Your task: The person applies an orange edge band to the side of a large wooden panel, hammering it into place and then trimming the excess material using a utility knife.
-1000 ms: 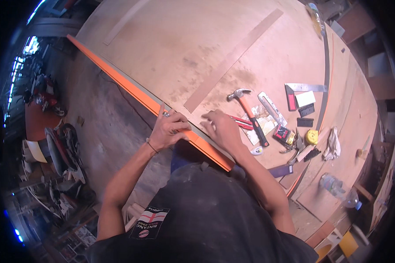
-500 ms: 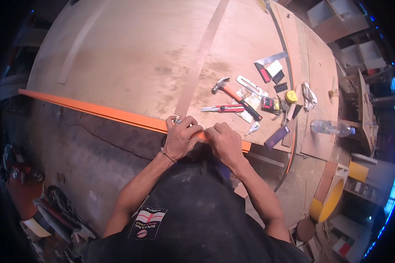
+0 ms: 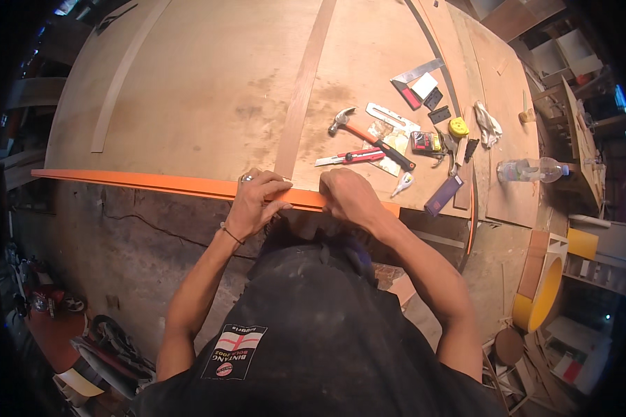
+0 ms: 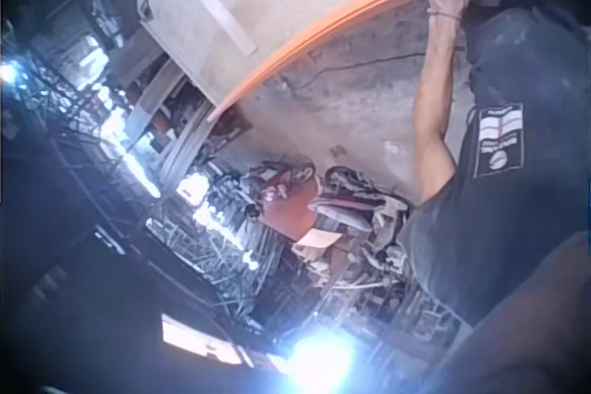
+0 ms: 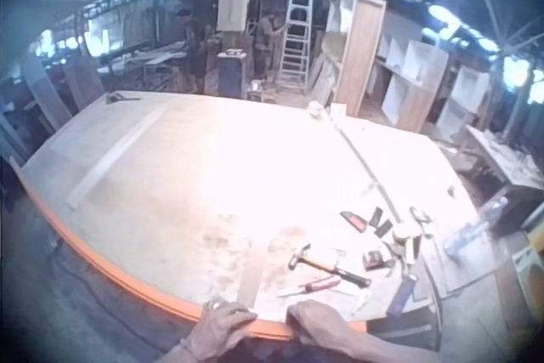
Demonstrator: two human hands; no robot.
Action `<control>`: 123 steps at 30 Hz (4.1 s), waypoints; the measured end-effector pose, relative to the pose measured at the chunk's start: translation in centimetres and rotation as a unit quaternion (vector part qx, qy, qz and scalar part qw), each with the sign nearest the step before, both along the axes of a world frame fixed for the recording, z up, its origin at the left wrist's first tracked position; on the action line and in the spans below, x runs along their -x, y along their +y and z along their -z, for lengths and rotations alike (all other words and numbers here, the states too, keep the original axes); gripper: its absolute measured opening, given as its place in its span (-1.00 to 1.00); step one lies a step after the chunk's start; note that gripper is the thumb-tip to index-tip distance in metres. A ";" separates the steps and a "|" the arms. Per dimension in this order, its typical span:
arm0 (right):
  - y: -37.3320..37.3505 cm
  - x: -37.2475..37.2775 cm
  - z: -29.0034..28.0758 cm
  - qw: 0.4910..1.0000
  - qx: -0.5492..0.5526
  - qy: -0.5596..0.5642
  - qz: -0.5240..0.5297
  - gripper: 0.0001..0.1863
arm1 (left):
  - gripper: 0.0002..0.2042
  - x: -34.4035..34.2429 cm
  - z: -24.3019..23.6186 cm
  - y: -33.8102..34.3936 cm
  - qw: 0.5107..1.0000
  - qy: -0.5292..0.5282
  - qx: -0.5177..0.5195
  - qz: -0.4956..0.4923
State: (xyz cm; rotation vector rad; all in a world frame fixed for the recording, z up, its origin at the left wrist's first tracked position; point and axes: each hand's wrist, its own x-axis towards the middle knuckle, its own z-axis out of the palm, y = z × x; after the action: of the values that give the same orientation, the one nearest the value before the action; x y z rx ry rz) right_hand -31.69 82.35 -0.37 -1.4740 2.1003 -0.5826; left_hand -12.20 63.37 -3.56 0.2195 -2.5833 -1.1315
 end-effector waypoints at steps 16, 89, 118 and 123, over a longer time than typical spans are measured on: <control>-0.8 1.4 -0.6 0.995 -0.058 -0.083 -0.013 -0.74 | -0.80 0.7 0.2 1.5 0.998 -0.009 -0.005 -0.058; -1.8 12.3 10.4 0.953 -0.116 0.260 -0.102 -0.76 | -0.72 1.4 -0.7 1.8 0.989 -0.119 0.085 -0.012; -4.7 6.6 0.9 0.965 0.050 0.050 -0.253 -0.69 | -0.28 -1.7 -0.4 -1.0 0.907 -0.321 0.046 -0.269; -4.9 6.5 1.1 0.955 0.064 0.046 -0.284 -0.68 | -0.27 -1.3 -0.5 -1.1 0.902 -0.327 0.039 -0.280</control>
State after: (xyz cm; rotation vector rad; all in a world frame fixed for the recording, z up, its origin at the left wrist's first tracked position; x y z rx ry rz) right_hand -38.22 77.45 -1.48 -2.0986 1.5993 -0.4316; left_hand -10.85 62.29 -3.10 1.4356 -2.7684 -0.8134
